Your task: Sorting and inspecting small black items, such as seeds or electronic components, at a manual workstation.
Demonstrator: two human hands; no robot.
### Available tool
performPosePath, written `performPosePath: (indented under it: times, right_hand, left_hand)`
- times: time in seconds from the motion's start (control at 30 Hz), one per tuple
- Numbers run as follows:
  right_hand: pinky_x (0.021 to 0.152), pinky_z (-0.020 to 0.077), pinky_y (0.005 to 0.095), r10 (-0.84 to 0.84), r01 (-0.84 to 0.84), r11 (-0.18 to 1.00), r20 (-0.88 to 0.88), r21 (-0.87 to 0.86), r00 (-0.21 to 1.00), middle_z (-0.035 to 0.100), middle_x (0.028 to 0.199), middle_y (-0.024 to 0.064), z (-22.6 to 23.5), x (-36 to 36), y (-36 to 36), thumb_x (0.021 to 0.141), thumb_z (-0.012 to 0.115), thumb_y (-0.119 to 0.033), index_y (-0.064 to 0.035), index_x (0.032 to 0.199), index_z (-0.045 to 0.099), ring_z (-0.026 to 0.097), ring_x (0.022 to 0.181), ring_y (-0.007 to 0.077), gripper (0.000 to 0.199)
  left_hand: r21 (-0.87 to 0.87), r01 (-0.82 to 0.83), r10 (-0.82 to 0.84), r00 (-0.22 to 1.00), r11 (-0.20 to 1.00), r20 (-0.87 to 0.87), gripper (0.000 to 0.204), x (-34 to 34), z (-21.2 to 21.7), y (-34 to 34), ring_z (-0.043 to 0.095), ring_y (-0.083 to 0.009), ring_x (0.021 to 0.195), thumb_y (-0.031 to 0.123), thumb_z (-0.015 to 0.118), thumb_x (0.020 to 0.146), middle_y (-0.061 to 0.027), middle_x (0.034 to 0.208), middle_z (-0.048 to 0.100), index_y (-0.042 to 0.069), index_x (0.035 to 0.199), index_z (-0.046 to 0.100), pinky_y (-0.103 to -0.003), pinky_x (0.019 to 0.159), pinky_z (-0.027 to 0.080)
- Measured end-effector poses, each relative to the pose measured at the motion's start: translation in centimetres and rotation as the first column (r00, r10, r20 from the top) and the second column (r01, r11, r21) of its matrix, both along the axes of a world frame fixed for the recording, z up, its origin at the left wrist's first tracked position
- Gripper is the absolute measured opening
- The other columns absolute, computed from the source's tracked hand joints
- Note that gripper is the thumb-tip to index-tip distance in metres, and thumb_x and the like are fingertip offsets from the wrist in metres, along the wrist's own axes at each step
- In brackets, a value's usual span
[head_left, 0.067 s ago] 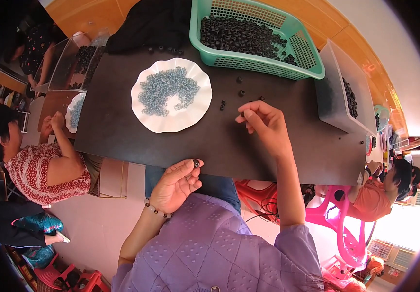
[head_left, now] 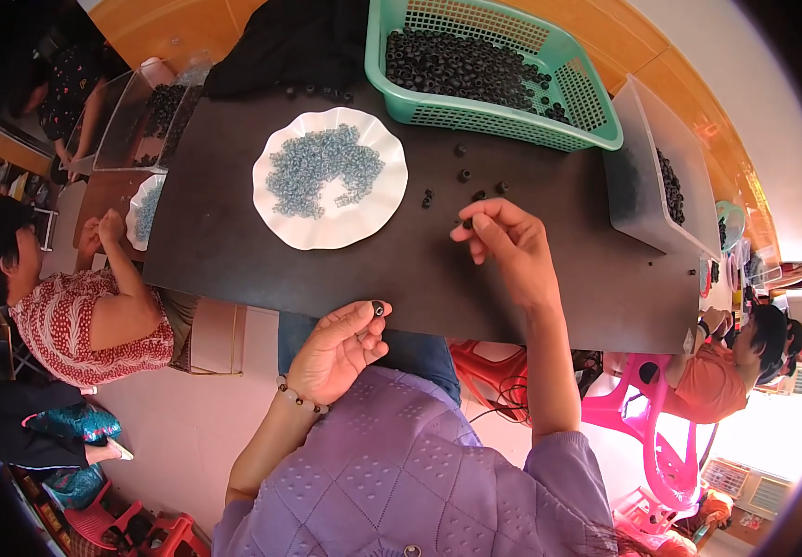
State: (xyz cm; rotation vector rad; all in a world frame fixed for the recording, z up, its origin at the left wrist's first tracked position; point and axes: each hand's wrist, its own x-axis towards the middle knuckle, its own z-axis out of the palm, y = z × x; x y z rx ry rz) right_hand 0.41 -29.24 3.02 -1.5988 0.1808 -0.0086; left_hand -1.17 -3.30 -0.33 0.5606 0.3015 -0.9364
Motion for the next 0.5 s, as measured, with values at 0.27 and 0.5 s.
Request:
performPosePath:
  times: [0.27,0.5]
  right_hand:
    - [0.06,0.0455,0.0225,-0.004,0.025,0.843,-0.04,0.538,0.999,0.068,0.092,0.015,-0.3,-2.2,1.9,0.094,0.056,-0.016,0.0017,0.104,0.06,0.055,0.064,0.0092,0.022]
    - [0.059,0.0452,0.0228,0.013,0.009,0.794,-0.031,0.608,0.999,0.068,0.091,0.015,-0.4,-2.6,2.4,0.093,0.056,-0.016,0.0018,0.106,0.059,0.055,0.064,0.0093,0.022]
  left_hand:
    - [0.02,0.006,-0.007,1.0,1.0,0.016,0.025,-0.2,0.5,-0.2,0.051,-0.0054,0.066,0.02,0.06,0.092,0.0012,0.079,0.057,0.0,0.106,0.062,-0.024,0.072,0.05]
    - [0.003,0.003,-0.003,1.0,1.0,0.029,0.025,-0.4,0.6,0.0,0.051,-0.0055,0.067,0.02,0.059,0.092,0.0011,0.079,0.057,0.0,0.107,0.062,-0.024,0.072,0.05]
